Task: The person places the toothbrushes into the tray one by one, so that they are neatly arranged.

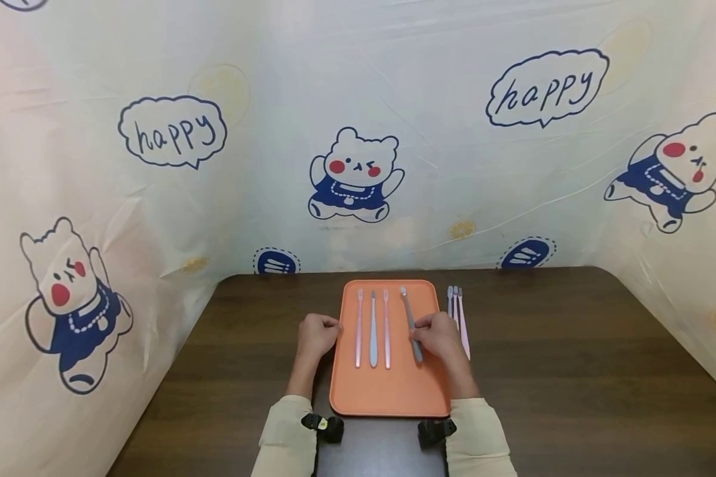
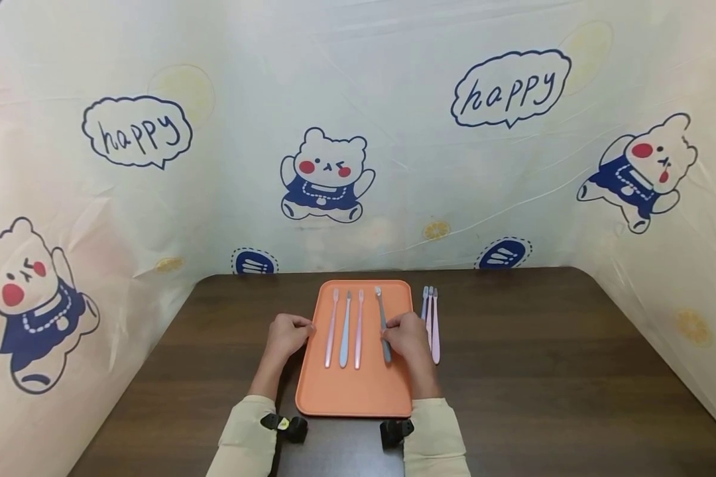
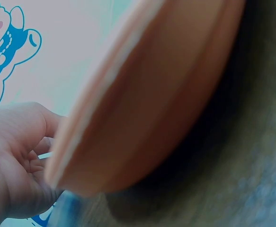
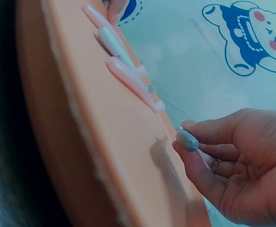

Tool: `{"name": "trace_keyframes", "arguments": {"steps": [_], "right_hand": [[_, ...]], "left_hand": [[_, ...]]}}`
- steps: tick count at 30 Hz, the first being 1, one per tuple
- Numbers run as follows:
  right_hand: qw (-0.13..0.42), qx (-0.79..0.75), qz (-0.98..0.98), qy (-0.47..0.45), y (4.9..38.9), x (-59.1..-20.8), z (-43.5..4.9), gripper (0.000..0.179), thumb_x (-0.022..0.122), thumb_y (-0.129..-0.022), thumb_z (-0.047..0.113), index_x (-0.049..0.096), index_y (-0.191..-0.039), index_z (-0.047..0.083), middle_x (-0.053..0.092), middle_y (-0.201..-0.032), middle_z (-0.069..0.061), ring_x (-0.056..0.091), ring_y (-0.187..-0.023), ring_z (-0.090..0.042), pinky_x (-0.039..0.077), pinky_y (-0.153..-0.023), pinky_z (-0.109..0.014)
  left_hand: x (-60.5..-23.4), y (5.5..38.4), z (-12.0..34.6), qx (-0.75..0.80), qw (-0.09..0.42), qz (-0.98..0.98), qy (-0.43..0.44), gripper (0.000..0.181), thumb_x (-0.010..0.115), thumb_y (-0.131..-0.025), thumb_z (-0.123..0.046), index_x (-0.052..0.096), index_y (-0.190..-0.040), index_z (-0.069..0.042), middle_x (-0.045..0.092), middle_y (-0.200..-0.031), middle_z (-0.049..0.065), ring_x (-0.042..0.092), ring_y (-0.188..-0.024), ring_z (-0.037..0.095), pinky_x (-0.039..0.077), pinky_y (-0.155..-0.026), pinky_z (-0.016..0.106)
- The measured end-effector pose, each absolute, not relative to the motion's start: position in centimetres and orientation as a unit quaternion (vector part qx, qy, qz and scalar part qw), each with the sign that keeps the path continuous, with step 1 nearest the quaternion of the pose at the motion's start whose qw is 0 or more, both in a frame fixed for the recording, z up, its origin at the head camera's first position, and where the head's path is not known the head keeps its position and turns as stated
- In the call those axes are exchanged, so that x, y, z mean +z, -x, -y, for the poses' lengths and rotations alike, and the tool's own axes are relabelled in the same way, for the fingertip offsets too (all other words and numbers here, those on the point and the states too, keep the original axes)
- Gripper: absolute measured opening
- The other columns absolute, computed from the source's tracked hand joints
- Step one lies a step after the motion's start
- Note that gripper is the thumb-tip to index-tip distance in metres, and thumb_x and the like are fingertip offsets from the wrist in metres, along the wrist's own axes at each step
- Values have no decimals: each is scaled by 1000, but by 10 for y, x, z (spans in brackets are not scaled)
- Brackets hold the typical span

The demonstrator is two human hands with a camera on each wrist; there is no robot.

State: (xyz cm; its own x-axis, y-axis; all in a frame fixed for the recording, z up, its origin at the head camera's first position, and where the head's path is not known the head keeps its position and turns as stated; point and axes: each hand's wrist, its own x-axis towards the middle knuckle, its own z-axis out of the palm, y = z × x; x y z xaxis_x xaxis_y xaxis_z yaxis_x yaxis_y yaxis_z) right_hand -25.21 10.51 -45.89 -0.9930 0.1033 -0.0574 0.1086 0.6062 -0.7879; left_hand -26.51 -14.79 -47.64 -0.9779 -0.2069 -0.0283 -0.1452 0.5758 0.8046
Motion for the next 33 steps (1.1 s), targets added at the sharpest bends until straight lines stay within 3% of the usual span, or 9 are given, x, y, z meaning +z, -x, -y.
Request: {"name": "trace_keyframes", "arguments": {"steps": [5, 33], "right_hand": [[10, -446, -893, -61, 250, -459, -100, 13, 75, -87, 10, 79, -93, -1, 75, -87, -12, 62, -68, -12, 49, -59, -23], [10, -438, -897, -65, 249, -463, -88, 13, 78, -85, 11, 79, -91, 0, 75, -82, -10, 62, -65, -12, 46, -56, -21]], "left_hand": [[-477, 265, 148, -450, 34, 887, -99, 15, 70, -87, -12, 81, -91, -2, 78, -91, 14, 67, -74, 19, 54, -62, 30], [-475, 264, 148, -444, 40, 890, -93, 15, 70, -86, -11, 81, -91, -2, 78, -91, 14, 68, -76, 19, 53, -61, 29]]}}
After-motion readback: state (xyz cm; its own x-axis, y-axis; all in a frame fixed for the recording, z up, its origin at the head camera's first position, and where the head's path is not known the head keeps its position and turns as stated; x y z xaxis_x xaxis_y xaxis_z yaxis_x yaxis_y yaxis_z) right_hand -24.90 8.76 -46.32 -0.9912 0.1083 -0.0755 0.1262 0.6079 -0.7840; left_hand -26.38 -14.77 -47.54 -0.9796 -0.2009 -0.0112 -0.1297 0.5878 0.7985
